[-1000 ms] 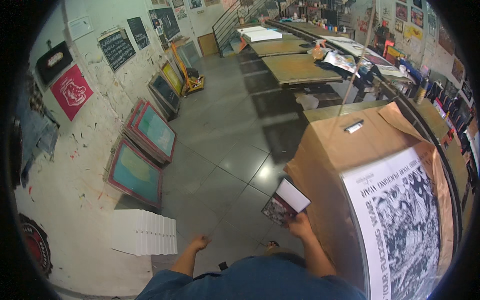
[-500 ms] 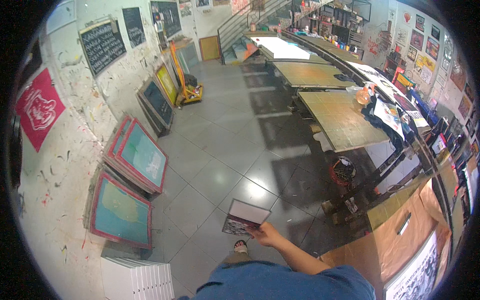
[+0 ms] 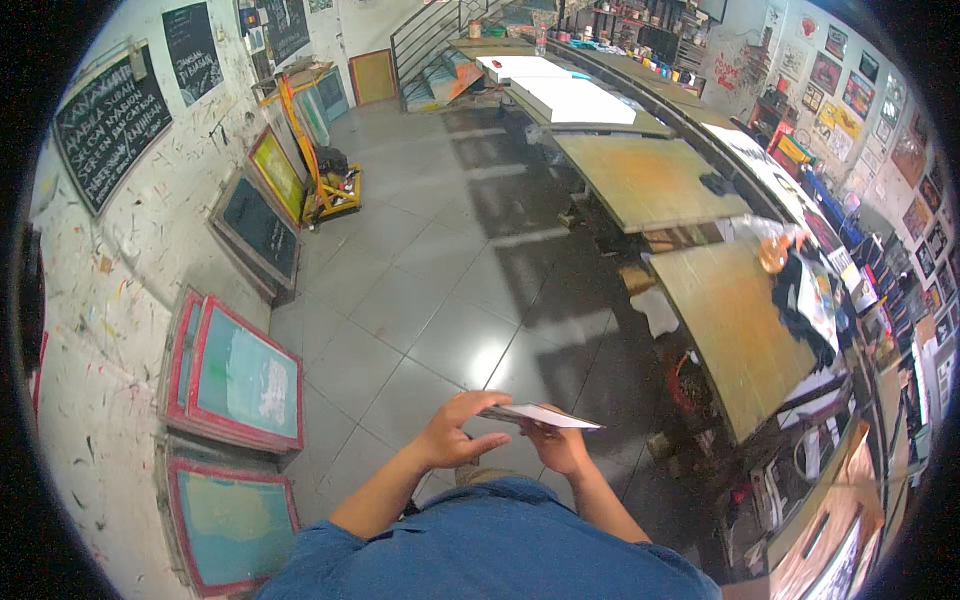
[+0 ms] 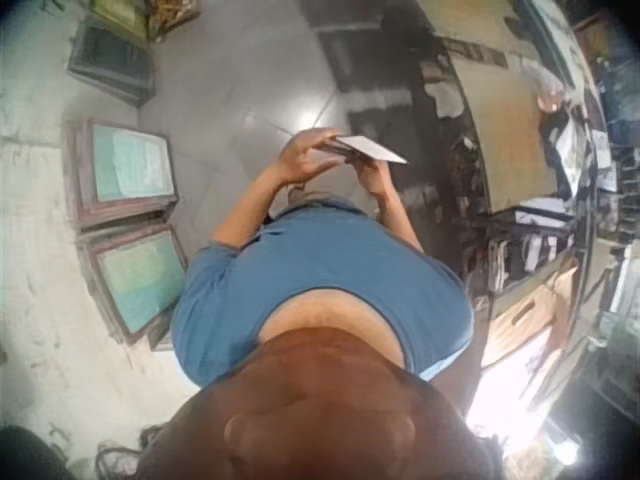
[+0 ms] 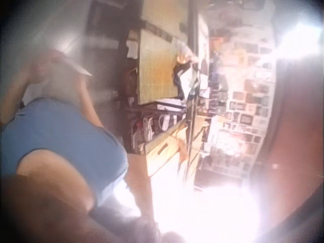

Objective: The person folds a black t-shirt with a red graphic, places it into a clear plastic bag, and then puts the bagged shirt into a white cardboard box. The person also handles a small card and places it inside the box before closing the lid.

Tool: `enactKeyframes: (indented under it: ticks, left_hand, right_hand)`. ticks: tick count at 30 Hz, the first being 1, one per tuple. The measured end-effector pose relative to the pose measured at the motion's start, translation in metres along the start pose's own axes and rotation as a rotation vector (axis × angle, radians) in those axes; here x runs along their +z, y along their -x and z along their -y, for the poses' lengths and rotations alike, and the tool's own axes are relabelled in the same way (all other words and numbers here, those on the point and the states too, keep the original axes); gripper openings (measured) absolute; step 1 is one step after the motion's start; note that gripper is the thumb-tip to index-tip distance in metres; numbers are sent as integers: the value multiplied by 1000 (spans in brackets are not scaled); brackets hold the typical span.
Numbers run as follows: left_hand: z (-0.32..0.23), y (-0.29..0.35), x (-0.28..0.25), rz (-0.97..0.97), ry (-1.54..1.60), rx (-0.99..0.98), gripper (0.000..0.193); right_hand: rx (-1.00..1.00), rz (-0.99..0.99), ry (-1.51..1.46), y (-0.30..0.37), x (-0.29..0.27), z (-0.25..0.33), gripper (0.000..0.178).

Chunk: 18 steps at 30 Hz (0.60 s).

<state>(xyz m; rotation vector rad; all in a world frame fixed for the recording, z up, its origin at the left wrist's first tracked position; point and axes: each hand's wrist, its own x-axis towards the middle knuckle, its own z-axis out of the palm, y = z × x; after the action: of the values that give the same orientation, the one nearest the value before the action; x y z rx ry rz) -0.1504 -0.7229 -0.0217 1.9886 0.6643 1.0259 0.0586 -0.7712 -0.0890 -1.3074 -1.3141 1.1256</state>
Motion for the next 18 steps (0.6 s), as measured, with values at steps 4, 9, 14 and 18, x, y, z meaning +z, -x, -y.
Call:
enactKeyframes:
  ticks: [4, 9, 14, 18]
  left_hand:
    - [73, -54, -76, -83, -57, -3, 29]
    - [151, -90, -193, -346, -39, -214, 19]
    - [264, -129, -282, -672, -86, -366, 22]
    - [366, -212, -339, -649, -202, -361, 21]
  right_hand:
    - [-436, 203, 256, -153, 30, 41, 28]
    - [-400, 416, 113, -313, 111, 49, 35]
    - [-256, 500, 115, -450, 178, 38, 27]
    - [-233, 406, 173, -570, 193, 24, 24]
